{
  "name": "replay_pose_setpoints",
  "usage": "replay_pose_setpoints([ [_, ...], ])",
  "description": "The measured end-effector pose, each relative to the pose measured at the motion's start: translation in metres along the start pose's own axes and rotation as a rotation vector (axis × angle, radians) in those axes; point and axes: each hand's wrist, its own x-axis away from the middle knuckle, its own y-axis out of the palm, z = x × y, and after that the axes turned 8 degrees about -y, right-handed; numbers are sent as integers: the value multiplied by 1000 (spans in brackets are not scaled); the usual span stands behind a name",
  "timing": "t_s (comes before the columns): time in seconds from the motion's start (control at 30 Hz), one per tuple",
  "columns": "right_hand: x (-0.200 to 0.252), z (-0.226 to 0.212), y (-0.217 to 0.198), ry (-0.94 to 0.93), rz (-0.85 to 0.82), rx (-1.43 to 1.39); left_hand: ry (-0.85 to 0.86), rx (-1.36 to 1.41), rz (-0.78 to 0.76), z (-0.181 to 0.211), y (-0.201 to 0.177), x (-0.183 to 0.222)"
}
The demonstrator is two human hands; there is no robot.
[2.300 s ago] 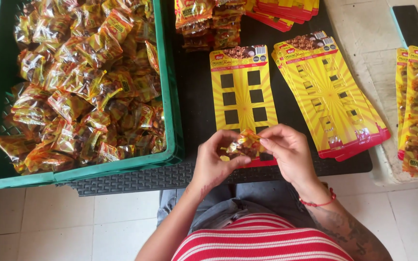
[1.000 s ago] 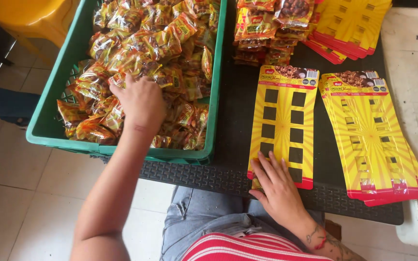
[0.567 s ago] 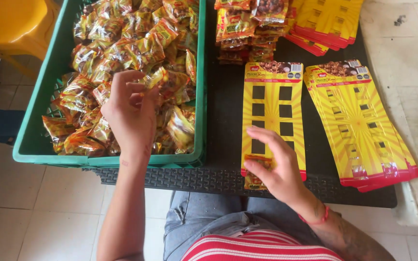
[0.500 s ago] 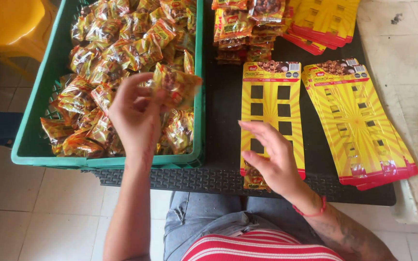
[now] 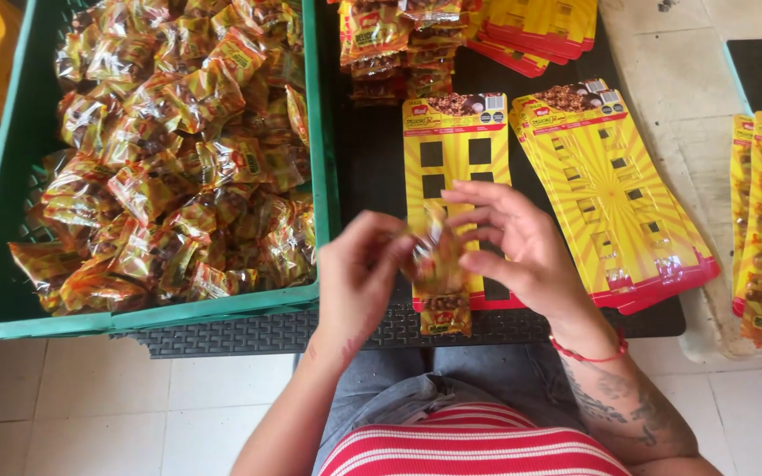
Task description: Inserting individual snack packets into slots on a cardboard display strip for retail display
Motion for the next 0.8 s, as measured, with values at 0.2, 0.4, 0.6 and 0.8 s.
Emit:
replay_pose_setpoints([
  [0.2, 17, 45, -19, 141, 14, 253, -85, -281, -187, -42, 30, 0],
  [0.4, 4, 115, -15, 42, 106, 594, -66, -803, -117, -86, 35, -34],
  [0.6, 1, 144, -23, -183, 36, 946, 43, -807, -100, -48, 38, -28],
  [0.8, 22, 107, 5, -145, -267, 1003, 427, -974, 265, 48, -61, -41],
])
